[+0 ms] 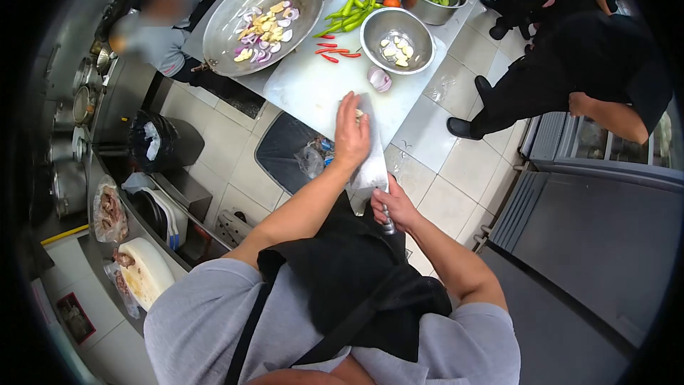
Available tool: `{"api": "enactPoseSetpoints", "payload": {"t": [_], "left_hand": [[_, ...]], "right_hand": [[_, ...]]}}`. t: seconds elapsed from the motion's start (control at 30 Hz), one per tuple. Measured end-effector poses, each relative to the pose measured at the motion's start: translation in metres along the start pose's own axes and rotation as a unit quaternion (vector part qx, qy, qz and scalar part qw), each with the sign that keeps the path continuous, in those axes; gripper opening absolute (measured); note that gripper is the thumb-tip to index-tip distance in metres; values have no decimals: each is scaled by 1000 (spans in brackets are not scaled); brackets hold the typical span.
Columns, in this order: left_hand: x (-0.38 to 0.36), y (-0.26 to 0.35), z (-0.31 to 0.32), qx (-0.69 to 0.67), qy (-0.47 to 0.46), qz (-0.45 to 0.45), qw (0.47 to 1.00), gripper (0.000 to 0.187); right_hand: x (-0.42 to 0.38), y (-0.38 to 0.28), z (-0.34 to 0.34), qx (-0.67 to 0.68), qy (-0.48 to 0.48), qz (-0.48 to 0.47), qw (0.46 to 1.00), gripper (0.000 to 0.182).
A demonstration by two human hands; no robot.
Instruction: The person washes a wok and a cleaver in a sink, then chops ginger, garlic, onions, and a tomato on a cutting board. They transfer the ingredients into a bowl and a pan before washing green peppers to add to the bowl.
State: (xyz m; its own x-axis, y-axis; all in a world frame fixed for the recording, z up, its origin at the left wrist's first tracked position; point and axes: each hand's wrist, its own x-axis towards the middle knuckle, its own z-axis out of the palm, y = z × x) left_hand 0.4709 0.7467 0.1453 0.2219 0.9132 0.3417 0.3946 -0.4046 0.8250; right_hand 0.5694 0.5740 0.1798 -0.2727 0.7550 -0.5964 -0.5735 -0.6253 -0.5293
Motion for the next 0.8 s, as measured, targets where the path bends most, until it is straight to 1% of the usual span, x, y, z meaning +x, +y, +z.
{"api": "enactPoseSetpoints", "payload": {"t": [0.03,0.1,0.13,0.17,0.23,0.3,0.33,0.4,0.53,0.6,0.63,0.7,0.77,0.8], "left_hand": [[5,1,-4,-4,17,-12,1000,45],[24,10,-11,4,35,22,999,38],[40,21,-11,-2,51,43,998,34],[61,35,-11,-9,68,62,996,29],[109,59,-5,-11,89,117,989,20],[155,79,8,2,116,157,981,13],[173,80,16,-2,117,160,980,13],[200,78,30,-1,82,189,979,11],[202,68,57,-19,47,191,980,14],[195,70,58,-40,86,149,984,12],[189,65,52,-40,86,149,984,12],[179,54,30,4,102,107,989,12],[174,40,23,17,97,104,990,12],[171,33,21,27,98,102,990,12]], "right_hand": [[3,-13,2,3,-1,-5,1000,56],[3,-47,9,-62,-48,-23,997,52],[-2,-63,17,-69,-20,-40,997,49],[-6,-83,24,-67,-14,-46,997,49],[-13,-126,34,-114,10,-81,990,48],[-23,-170,41,-121,21,-105,987,47],[-27,-187,42,-126,30,-125,984,46],[-37,-210,37,-126,39,-134,982,44],[-45,-222,21,-104,37,-133,985,39],[-43,-221,19,-92,26,-128,987,37],[-39,-218,20,-85,18,-111,990,37],[-31,-215,23,-78,9,-93,993,37],[-20,-210,25,-135,-17,-77,988,46],[-13,-209,24,-135,-10,-63,989,48]]}}
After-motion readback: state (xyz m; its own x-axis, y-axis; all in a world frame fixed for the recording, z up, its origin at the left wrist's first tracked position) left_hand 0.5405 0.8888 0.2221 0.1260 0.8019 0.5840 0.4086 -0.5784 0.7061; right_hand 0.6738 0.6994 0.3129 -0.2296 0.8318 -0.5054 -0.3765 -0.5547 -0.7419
